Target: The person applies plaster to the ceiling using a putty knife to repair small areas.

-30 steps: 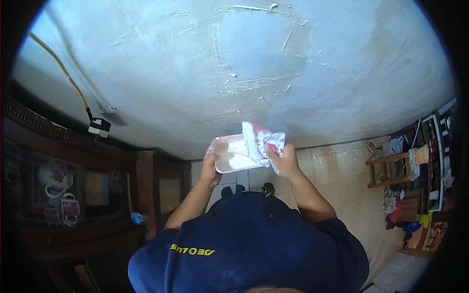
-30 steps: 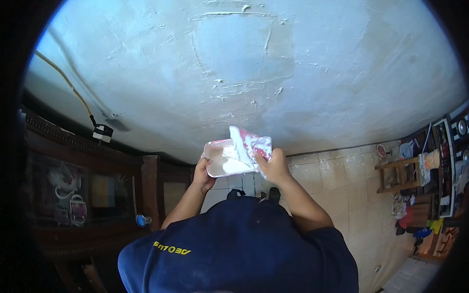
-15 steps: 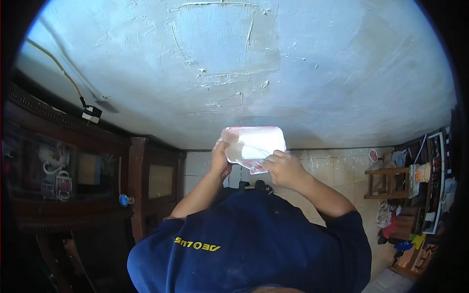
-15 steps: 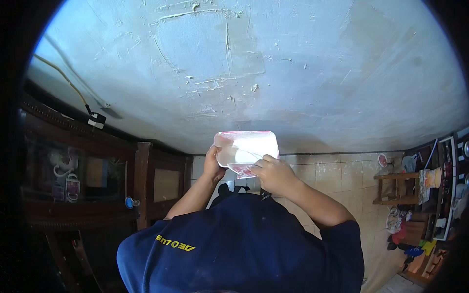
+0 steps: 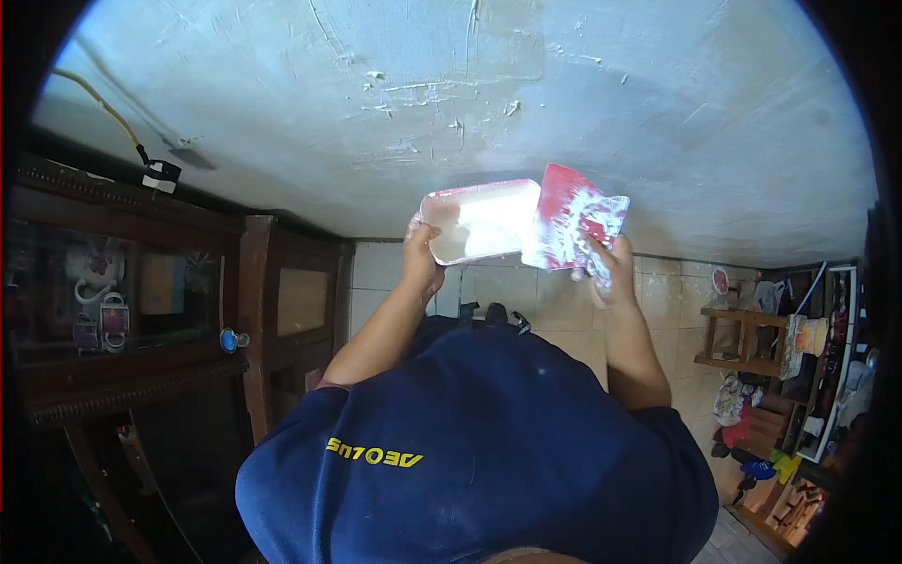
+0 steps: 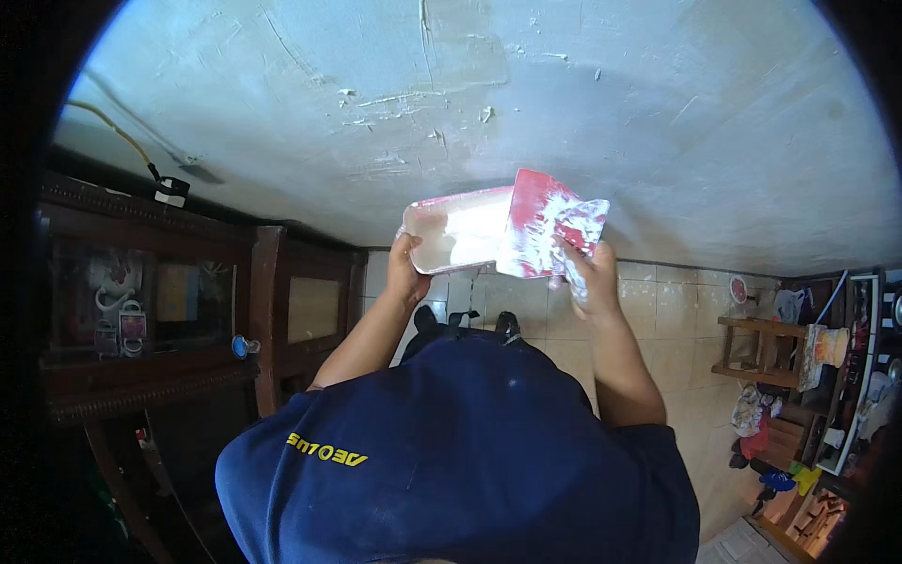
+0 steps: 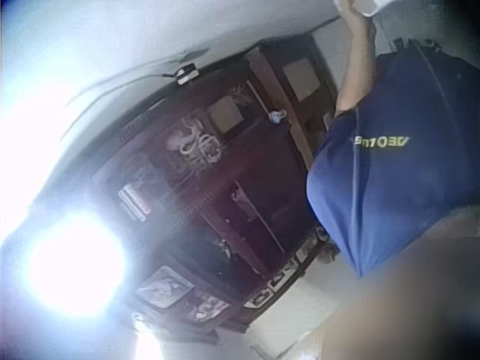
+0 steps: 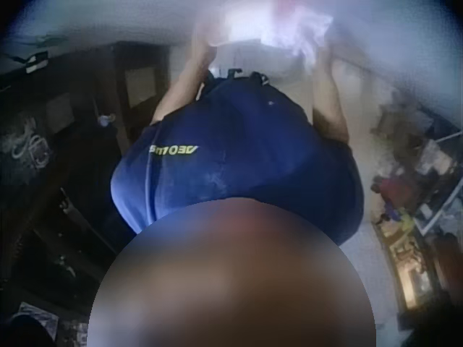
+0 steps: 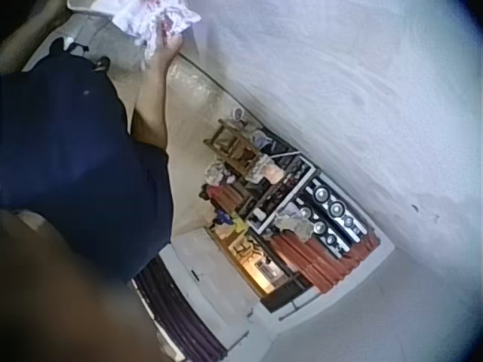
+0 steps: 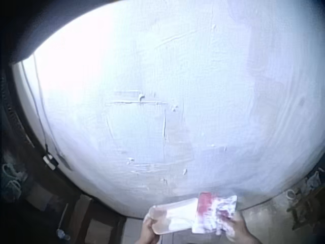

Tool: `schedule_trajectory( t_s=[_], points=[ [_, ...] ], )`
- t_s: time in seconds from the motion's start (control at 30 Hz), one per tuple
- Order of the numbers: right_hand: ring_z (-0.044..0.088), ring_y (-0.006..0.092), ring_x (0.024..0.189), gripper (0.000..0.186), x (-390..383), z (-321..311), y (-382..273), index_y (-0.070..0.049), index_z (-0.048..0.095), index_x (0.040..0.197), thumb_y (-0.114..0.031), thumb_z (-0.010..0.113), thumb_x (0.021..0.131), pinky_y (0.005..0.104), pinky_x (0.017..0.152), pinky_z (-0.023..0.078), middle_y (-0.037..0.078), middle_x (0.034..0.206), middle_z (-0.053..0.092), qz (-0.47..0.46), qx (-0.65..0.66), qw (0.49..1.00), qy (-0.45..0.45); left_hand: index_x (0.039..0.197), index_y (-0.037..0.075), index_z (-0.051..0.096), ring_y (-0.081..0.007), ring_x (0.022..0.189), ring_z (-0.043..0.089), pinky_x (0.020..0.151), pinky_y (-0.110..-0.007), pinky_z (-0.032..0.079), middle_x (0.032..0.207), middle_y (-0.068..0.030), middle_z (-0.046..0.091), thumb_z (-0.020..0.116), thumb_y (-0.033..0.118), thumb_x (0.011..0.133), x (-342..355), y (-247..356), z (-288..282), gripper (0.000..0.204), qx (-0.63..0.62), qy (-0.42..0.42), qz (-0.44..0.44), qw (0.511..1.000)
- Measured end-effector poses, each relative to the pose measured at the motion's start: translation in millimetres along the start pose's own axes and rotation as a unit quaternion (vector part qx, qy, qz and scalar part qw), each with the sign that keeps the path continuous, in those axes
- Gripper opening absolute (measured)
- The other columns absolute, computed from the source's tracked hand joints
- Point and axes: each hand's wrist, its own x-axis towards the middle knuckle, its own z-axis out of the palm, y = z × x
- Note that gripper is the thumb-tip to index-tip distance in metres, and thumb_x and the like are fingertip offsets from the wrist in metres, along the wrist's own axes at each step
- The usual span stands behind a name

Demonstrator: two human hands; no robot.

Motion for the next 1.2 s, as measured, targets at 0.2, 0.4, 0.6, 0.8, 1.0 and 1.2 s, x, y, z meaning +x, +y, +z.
schedule_trajectory(
  t_s=[0.2, 0.4, 0.6, 0.8, 1.0, 1.2],
  points=[
    [0.059, 0.0101, 0.061, 0.024, 4.7, 7.1, 45.9, -0.001, 0.059, 0.104, -0.012, 0.070, 0.086, 0.0243, 0.039, 0.042, 0.005, 0.083, 0.064, 0.070, -0.069, 0.994, 0.045, 0.129, 0.006, 0.049, -0.0268, 0.112, 0.056, 0.094, -0.043, 0.047, 0.121, -0.0116, 0.057, 0.047, 0.018, 0.077, 1.9, -4.9, 11.4, 0.053, -0.038, 0.012, 0.008, 0.999],
    [0.057, 0.0096, 0.057, 0.023, -14.2, -27.0, 50.8, 0.000, 0.059, 0.103, -0.011, 0.070, 0.085, 0.0238, 0.037, 0.039, 0.005, 0.081, 0.064, 0.157, -0.069, 0.985, 0.011, 0.129, 0.005, 0.047, -0.0263, 0.111, 0.056, 0.092, -0.042, 0.049, 0.119, -0.0119, 0.056, 0.047, 0.014, 0.076, 6.0, -8.3, 1.0, 0.054, -0.025, 0.035, 0.080, 0.996],
    [0.062, 0.0133, 0.067, 0.024, -12.7, -36.3, 1.7, 0.003, 0.061, 0.105, -0.011, 0.068, 0.087, 0.0293, 0.053, 0.050, 0.007, 0.084, 0.066, -0.040, -0.202, 0.978, 0.037, 0.131, 0.003, 0.045, -0.0285, 0.110, 0.057, 0.092, -0.042, 0.050, 0.120, -0.0142, 0.055, 0.046, 0.013, 0.074, 2.2, 0.1, -5.2, 0.058, -0.006, 0.009, 0.077, 0.997],
    [0.067, 0.0352, 0.080, 0.025, 16.9, 38.1, -46.6, -0.002, 0.065, 0.103, -0.015, 0.067, 0.081, 0.0407, 0.074, 0.052, 0.017, 0.091, 0.069, -0.191, -0.582, 0.782, -0.113, 0.129, 0.001, 0.047, -0.0243, 0.107, 0.058, 0.092, -0.037, 0.050, 0.118, -0.0129, 0.057, 0.045, 0.005, 0.072, -10.3, 1.2, 14.4, 0.057, -0.043, -0.048, 0.040, 0.997],
    [0.062, 0.0412, 0.083, 0.023, 41.6, 61.8, -15.4, -0.001, 0.064, 0.095, -0.018, 0.065, 0.079, 0.0489, 0.073, 0.049, 0.021, 0.092, 0.066, -0.152, -0.720, 0.659, -0.154, 0.129, 0.001, 0.047, -0.0236, 0.107, 0.058, 0.092, -0.037, 0.049, 0.118, -0.0129, 0.057, 0.046, 0.005, 0.073, -14.6, 3.7, 19.6, 0.057, -0.052, -0.041, 0.020, 0.998],
    [0.061, 0.0435, 0.081, 0.022, 46.6, 61.4, -25.4, 0.001, 0.063, 0.089, -0.017, 0.066, 0.077, 0.0478, 0.071, 0.049, 0.024, 0.084, 0.064, -0.205, -0.647, 0.713, -0.178, 0.127, 0.001, 0.048, -0.0233, 0.104, 0.059, 0.091, -0.036, 0.050, 0.115, -0.0134, 0.058, 0.046, 0.005, 0.072, -16.3, 12.2, 17.9, 0.055, -0.056, -0.045, 0.011, 0.997]
  ],
)
